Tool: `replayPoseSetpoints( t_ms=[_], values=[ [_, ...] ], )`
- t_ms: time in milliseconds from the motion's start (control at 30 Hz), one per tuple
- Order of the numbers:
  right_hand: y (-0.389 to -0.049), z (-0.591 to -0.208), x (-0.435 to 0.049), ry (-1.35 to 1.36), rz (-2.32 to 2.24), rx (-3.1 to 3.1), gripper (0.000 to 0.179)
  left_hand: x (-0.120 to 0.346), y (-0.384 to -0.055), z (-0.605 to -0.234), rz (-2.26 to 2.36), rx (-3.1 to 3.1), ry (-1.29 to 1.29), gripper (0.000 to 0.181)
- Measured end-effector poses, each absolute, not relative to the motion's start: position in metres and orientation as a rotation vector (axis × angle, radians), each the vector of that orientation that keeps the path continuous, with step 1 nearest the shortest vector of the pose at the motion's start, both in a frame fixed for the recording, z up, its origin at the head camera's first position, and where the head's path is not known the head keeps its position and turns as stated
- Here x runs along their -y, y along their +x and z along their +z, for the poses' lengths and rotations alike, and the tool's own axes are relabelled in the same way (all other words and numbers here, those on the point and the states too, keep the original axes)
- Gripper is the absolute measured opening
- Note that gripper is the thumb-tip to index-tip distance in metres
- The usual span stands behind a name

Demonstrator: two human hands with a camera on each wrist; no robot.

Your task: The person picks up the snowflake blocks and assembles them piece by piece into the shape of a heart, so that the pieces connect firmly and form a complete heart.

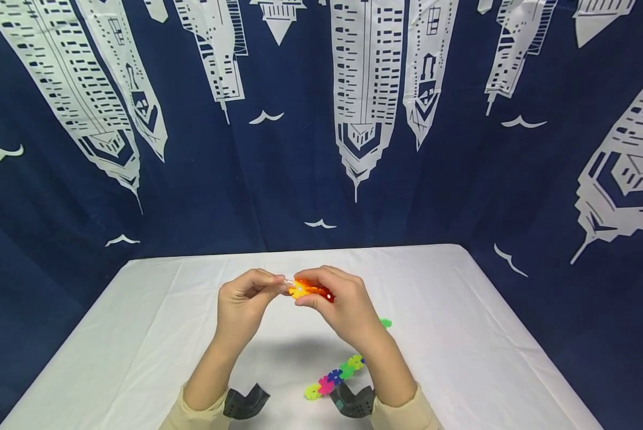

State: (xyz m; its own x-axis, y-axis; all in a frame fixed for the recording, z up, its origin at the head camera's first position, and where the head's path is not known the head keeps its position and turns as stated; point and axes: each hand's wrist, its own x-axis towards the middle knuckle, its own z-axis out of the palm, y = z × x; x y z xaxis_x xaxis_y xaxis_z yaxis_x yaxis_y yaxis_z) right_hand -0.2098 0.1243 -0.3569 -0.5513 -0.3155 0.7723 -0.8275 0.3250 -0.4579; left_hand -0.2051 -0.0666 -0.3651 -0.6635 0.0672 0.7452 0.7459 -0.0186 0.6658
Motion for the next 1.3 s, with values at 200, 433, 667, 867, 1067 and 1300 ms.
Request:
replayPoseSetpoints(
  t_ms=[200, 433, 667, 867, 1067, 1300],
  values=[
    [-0.211, -0.356, -0.127, 0.994, 1.154, 2.065, 0.035, 0.065, -0.206, -0.366, -1.738, 1.753, -0.825, 0.012],
    [-0.211, -0.357, -0.132, 0.953, 1.156, 2.152, 0.033, 0.068, -0.209, -0.368, -1.733, 1.808, -0.835, 0.017],
    [-0.213, -0.357, -0.136, 0.919, 1.238, 2.195, 0.031, 0.068, -0.214, -0.372, -1.759, 1.801, -0.791, 0.02],
    [-0.214, -0.355, -0.14, 0.9, 1.249, 2.188, 0.031, 0.068, -0.226, -0.382, -1.799, 1.881, -0.689, 0.014],
    [-0.216, -0.355, -0.142, 0.888, 1.275, 2.167, 0.032, 0.068, -0.252, -0.403, -1.82, 2.045, -0.529, 0.013],
    [-0.22, -0.357, -0.145, 0.903, 1.255, 2.129, 0.033, 0.065, -0.292, -0.441, -1.72, 2.253, -0.381, 0.017]
  ],
)
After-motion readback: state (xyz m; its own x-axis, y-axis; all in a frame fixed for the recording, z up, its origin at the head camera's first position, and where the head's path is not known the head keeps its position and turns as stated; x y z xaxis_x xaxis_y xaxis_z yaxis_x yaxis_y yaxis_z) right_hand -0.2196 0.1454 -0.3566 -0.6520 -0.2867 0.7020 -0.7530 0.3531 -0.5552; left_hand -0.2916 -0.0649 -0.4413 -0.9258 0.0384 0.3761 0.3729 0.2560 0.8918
